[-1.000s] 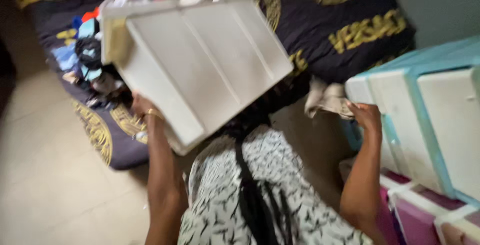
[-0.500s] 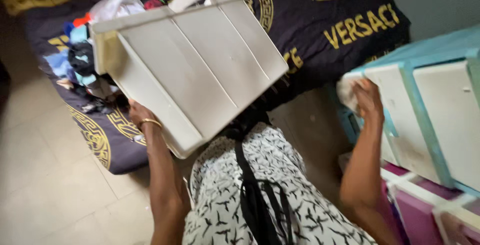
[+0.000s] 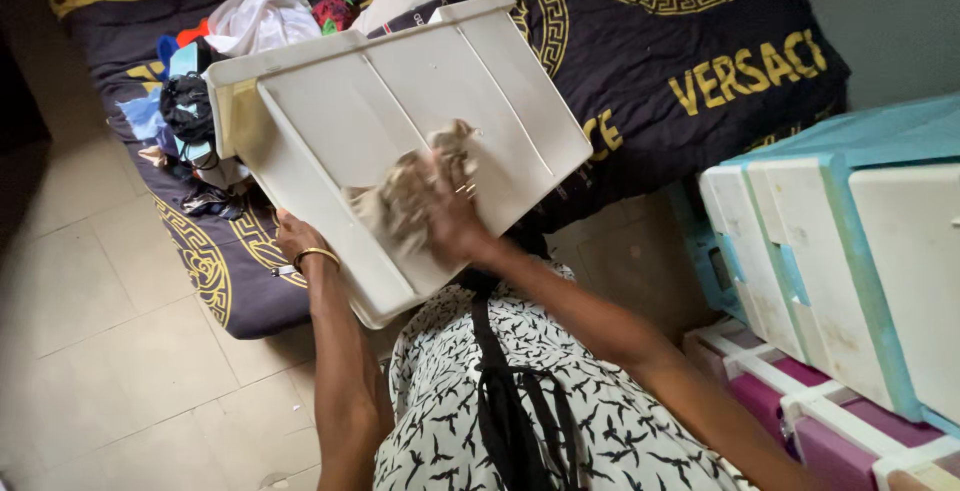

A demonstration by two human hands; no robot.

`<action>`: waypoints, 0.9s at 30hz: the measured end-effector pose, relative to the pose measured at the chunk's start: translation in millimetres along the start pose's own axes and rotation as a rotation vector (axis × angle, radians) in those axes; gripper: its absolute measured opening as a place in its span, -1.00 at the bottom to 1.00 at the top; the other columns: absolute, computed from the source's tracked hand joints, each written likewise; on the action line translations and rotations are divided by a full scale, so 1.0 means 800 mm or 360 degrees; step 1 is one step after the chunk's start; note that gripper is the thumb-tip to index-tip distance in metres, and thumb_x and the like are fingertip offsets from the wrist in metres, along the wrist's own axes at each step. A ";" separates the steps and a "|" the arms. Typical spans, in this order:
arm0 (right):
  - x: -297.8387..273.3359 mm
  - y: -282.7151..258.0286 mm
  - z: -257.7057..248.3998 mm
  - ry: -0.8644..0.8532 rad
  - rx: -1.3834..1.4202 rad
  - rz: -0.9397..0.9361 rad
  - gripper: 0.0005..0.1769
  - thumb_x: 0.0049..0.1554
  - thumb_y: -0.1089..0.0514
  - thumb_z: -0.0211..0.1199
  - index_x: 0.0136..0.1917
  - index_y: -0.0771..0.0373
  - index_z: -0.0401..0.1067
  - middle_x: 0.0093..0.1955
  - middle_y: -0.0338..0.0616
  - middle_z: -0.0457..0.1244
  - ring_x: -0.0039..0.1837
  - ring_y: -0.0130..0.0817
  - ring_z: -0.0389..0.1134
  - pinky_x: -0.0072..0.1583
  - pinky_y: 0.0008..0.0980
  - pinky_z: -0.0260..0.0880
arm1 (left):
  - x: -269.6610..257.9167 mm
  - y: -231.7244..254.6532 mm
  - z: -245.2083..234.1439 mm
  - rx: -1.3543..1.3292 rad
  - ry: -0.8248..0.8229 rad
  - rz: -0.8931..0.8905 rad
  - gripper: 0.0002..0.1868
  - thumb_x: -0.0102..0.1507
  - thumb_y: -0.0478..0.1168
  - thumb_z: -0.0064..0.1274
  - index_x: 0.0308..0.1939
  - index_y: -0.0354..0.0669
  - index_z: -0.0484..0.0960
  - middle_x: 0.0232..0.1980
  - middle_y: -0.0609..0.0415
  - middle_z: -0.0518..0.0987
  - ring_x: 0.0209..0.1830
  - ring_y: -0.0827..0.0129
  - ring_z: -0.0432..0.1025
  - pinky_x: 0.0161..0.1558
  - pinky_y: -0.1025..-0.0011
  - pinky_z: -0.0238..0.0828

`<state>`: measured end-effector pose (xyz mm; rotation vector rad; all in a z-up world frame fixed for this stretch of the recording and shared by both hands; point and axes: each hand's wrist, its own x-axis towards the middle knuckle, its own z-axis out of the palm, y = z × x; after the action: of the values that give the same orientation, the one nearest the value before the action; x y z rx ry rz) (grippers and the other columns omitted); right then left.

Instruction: The person wipes the interior and exterior surfaces of a white plastic drawer using a cloth. They rotate the drawer to access all sides and continue wiping until the entire surface is covered.

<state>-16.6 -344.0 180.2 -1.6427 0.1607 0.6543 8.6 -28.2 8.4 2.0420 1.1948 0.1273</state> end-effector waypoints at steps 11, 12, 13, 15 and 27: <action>-0.038 0.072 -0.024 0.0507 -0.0319 -0.0865 -0.07 0.33 -0.32 0.01 0.55 0.47 -0.14 0.29 0.17 0.24 -0.09 -0.20 0.43 -0.26 -0.38 0.55 | -0.008 -0.045 -0.008 0.0158 0.0026 -0.0072 -0.31 0.46 0.22 -0.37 -0.05 -0.37 0.63 -0.29 -0.18 0.61 -0.36 0.01 0.39 -0.21 0.03 0.32; -0.025 0.108 -0.037 0.0610 -0.0305 -0.0668 -0.14 0.28 -0.32 -0.01 0.54 0.36 -0.03 0.19 0.07 0.32 -0.08 -0.24 0.46 -0.15 -0.33 0.54 | -0.008 -0.050 -0.003 0.0097 0.0018 -0.0063 -0.30 0.46 0.22 -0.36 -0.09 -0.38 0.63 -0.32 -0.16 0.60 -0.37 0.04 0.37 -0.22 0.04 0.32; -0.011 0.149 -0.052 0.0705 -0.0289 -0.0468 -0.19 0.23 -0.31 -0.04 0.53 0.25 0.07 0.09 -0.04 0.39 -0.08 -0.29 0.49 -0.05 -0.29 0.52 | -0.008 -0.054 -0.001 0.0035 0.0009 -0.0054 -0.29 0.47 0.23 -0.35 -0.13 -0.39 0.63 -0.34 -0.13 0.58 -0.38 0.07 0.36 -0.22 0.05 0.33; 0.018 0.238 -0.093 0.0854 -0.0520 -0.0122 -0.35 0.24 -0.19 0.02 0.41 0.27 0.16 0.23 0.09 0.30 0.10 -0.16 0.39 0.12 -0.23 0.40 | 0.000 -0.059 -0.001 -0.0019 -0.0015 -0.0089 -0.28 0.48 0.23 -0.35 -0.19 -0.41 0.60 -0.38 -0.10 0.53 -0.39 0.11 0.32 -0.24 0.06 0.32; 0.011 0.232 -0.070 0.0447 -0.0924 0.0407 -0.44 0.29 -0.26 -0.07 -0.15 0.19 0.51 -0.15 0.11 0.41 -0.08 -0.04 0.46 0.01 -0.08 0.50 | 0.015 -0.030 -0.035 0.0048 -0.0006 -0.0226 -0.35 0.42 0.20 -0.33 0.10 -0.30 0.62 -0.05 -0.14 0.67 -0.18 0.06 0.52 -0.08 0.13 0.44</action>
<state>-76.8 -430.4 17.4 -2.2989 0.4197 0.6994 -14.0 3.2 9.9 1.9747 1.3424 0.0367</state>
